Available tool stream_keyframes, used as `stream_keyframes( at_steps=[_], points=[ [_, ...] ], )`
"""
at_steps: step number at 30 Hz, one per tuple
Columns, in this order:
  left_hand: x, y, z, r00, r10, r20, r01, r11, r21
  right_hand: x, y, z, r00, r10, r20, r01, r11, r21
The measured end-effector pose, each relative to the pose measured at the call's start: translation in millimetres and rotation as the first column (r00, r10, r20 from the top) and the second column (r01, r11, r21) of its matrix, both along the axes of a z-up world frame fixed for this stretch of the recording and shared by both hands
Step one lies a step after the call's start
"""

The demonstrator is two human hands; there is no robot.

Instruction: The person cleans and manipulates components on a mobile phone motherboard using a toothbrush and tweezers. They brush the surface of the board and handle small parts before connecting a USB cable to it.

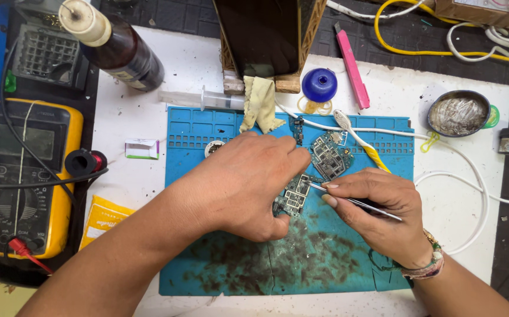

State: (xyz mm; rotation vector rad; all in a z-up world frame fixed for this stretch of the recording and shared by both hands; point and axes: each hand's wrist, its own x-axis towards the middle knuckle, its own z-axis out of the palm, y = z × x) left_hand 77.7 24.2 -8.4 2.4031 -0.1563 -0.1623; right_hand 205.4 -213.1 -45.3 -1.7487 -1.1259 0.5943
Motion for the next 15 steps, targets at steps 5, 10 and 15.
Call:
stream_keyframes(
  at_steps=[5,10,15],
  points=[
    [-0.8,-0.5,0.6,1.000,0.006,0.005,-0.006,1.000,0.005,1.4,-0.1,-0.5,1.000,0.022,0.019,-0.022,1.000,-0.005],
    [0.4,0.7,0.8,1.000,0.001,0.000,-0.001,1.000,0.009,2.6,0.0,0.4,0.999,0.043,0.022,-0.043,0.999,-0.003],
    [-0.1,0.1,2.0,1.000,0.000,0.005,0.000,1.000,0.008,1.3,0.9,0.6,1.000,0.022,0.004,-0.022,1.000,-0.003]
  ],
)
